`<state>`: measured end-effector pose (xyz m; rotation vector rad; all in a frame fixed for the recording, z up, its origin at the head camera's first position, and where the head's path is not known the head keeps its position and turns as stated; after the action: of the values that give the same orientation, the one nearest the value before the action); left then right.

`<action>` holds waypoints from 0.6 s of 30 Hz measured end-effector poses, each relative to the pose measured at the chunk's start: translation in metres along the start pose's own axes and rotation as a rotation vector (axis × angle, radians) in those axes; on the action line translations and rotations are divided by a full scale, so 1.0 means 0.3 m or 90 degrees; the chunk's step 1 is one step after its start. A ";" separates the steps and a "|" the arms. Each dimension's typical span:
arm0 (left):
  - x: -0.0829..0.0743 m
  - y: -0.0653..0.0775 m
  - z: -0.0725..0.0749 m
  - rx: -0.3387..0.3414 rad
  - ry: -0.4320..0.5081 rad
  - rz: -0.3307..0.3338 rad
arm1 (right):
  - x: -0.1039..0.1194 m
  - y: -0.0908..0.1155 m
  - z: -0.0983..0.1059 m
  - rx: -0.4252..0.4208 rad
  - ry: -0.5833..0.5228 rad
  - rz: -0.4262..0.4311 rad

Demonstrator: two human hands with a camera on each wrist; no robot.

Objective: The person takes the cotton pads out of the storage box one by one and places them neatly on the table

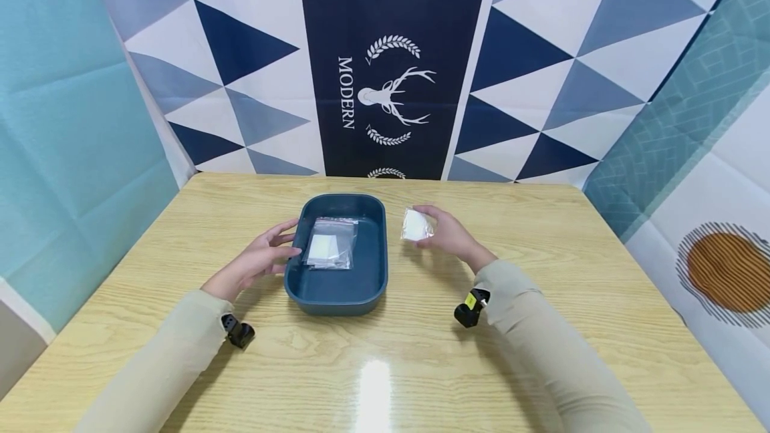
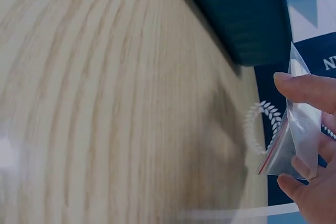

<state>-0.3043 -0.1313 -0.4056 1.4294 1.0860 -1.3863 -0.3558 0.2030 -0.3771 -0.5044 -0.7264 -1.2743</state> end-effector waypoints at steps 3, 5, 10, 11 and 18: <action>-0.002 0.000 0.002 0.000 0.001 -0.001 | -0.013 -0.011 -0.014 0.007 0.015 -0.006; -0.002 -0.001 0.003 0.002 0.000 -0.002 | -0.019 -0.017 -0.024 0.014 0.029 -0.008; -0.003 -0.001 0.003 0.001 -0.002 -0.002 | -0.030 -0.024 -0.048 0.041 0.064 -0.021; -0.003 0.000 0.003 0.000 -0.003 -0.001 | -0.031 -0.022 -0.053 0.048 0.069 -0.022; 0.002 -0.002 0.002 -0.003 -0.001 0.003 | -0.040 -0.006 -0.085 0.105 0.076 0.008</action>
<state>-0.3051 -0.1317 -0.4062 1.4262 1.0830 -1.3816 -0.3538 0.1927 -0.4034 -0.2961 -0.7200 -1.2097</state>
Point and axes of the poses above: each hand's wrist, its own y-axis away from the middle knuckle, its own z-axis out of the back of the hand, x = y × z, the point moved 5 cm from there along -y, towards the middle knuckle, and after that the axes turned 10 degrees about -z, right-handed, at the moved point
